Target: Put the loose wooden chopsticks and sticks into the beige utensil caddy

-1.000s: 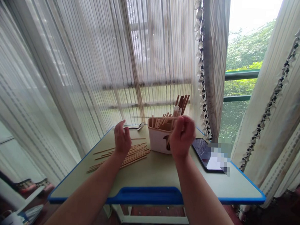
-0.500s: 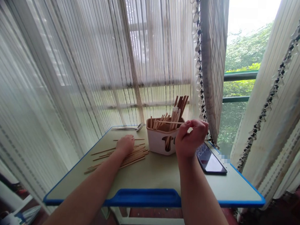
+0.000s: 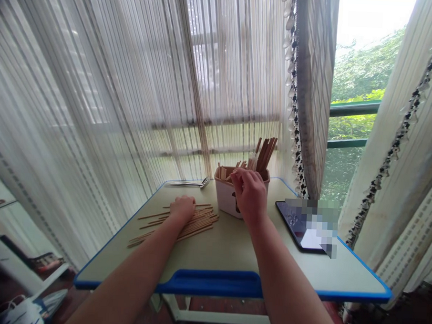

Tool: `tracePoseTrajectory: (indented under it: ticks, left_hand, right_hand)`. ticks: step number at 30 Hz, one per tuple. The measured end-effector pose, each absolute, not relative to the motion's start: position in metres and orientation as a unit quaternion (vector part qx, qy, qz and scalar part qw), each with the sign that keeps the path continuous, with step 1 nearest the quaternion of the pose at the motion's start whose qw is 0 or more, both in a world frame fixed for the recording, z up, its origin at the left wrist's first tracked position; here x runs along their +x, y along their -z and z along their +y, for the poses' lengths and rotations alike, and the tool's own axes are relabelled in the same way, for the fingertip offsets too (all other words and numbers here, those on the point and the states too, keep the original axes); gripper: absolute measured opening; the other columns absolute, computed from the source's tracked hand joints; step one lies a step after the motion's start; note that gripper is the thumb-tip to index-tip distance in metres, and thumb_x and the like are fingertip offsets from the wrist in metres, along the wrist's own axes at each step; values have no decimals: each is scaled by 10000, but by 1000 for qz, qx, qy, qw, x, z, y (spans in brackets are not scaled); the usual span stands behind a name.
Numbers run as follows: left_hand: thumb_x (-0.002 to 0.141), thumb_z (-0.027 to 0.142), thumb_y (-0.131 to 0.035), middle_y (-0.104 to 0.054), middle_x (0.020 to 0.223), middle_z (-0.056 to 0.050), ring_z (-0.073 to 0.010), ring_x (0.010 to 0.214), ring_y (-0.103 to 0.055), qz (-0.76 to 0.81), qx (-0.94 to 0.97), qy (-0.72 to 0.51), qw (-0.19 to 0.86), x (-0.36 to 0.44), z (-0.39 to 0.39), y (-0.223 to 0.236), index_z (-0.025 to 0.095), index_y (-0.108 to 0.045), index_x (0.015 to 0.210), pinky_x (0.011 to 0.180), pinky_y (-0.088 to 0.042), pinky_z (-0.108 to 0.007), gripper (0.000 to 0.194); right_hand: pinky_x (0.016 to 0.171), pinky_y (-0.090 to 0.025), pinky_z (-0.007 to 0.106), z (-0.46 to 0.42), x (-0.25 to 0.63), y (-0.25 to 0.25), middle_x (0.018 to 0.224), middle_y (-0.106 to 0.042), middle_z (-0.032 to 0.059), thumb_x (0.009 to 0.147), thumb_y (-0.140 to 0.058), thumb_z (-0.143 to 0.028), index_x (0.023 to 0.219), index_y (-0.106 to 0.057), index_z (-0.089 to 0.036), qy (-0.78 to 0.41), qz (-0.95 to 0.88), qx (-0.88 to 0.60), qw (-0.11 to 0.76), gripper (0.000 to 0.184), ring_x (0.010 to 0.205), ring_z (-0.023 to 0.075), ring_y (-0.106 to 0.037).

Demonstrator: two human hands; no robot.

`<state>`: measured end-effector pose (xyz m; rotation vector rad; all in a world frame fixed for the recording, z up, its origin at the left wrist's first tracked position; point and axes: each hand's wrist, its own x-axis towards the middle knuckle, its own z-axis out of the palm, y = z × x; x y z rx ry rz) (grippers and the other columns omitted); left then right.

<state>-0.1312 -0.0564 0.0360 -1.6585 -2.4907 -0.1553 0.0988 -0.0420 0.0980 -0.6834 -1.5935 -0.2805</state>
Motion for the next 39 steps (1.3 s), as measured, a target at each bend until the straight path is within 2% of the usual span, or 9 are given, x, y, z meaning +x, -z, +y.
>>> tracePoseTrajectory:
  ticks: [8,13,15,18,21,25,30,36,39]
  left_hand:
    - [882,253,-369,-602,1087,-104,-277,1024,-530,-822,-560,62,83,-130,-57,-38,226,-621,983,803,-436,-425,274]
    - [923,281,-334,-605,1074,-103,-217,994,-550,-799,-574,139,118,-125,-54,-38,196,-571,1025,814,-427,-343,271]
    - [925,281,-343,-617,1042,-98,-209,971,-562,-789,-577,166,127,-124,-54,-39,190,-567,1007,805,-426,-332,255]
    - [923,281,-353,-626,1023,-87,-206,963,-567,-782,-579,188,133,-123,-55,-40,193,-572,987,802,-425,-325,244]
    - [916,286,-369,-626,1031,-87,-208,973,-565,-783,-576,191,133,-123,-56,-41,198,-581,994,809,-424,-326,242]
    - [912,288,-375,-626,1031,-89,-214,972,-563,-783,-578,189,132,-123,-56,-41,197,-586,988,808,-425,-333,242]
    - [909,291,-383,-630,1016,-84,-219,961,-565,-779,-580,196,136,-124,-55,-39,196,-580,959,790,-430,-332,225]
    - [912,294,-379,-631,1017,-87,-220,956,-570,-783,-578,192,132,-124,-56,-39,197,-581,962,786,-430,-328,230]
    - [911,298,-382,-628,1034,-83,-217,969,-566,-784,-578,186,126,-124,-58,-41,205,-582,975,797,-427,-328,230]
  right_hand:
    - [743,-443,320,-37,92,-93,792,-634,55,896,-454,-352,923,-614,-186,88,-702,-326,628,232,770,186,-550]
    - [771,-454,336,-35,93,-94,904,-630,96,907,-406,-337,914,-550,-176,73,-687,-332,642,216,855,203,-575]
    - [727,-459,328,-36,94,-93,883,-644,96,908,-388,-342,931,-518,-176,39,-679,-353,642,212,809,201,-604]
    - [586,-431,290,-40,94,-92,789,-672,58,913,-360,-356,995,-464,-189,-30,-680,-397,616,213,606,175,-610]
    - [523,-383,274,-44,94,-92,705,-672,28,920,-333,-363,1012,-429,-199,-34,-680,-414,604,211,494,163,-578]
    - [527,-354,278,-45,94,-93,640,-656,34,920,-319,-360,996,-440,-190,12,-672,-441,594,223,532,190,-598]
    - [534,-344,277,-43,94,-92,726,-686,64,913,-345,-351,1004,-479,-176,58,-674,-461,575,238,610,205,-623]
    - [591,-402,286,-46,96,-94,735,-699,46,910,-361,-346,1003,-503,-202,8,-704,-421,572,223,671,205,-649]
    - [593,-417,292,-46,97,-95,731,-701,37,909,-358,-362,1019,-519,-218,-15,-708,-413,572,242,616,198,-638]
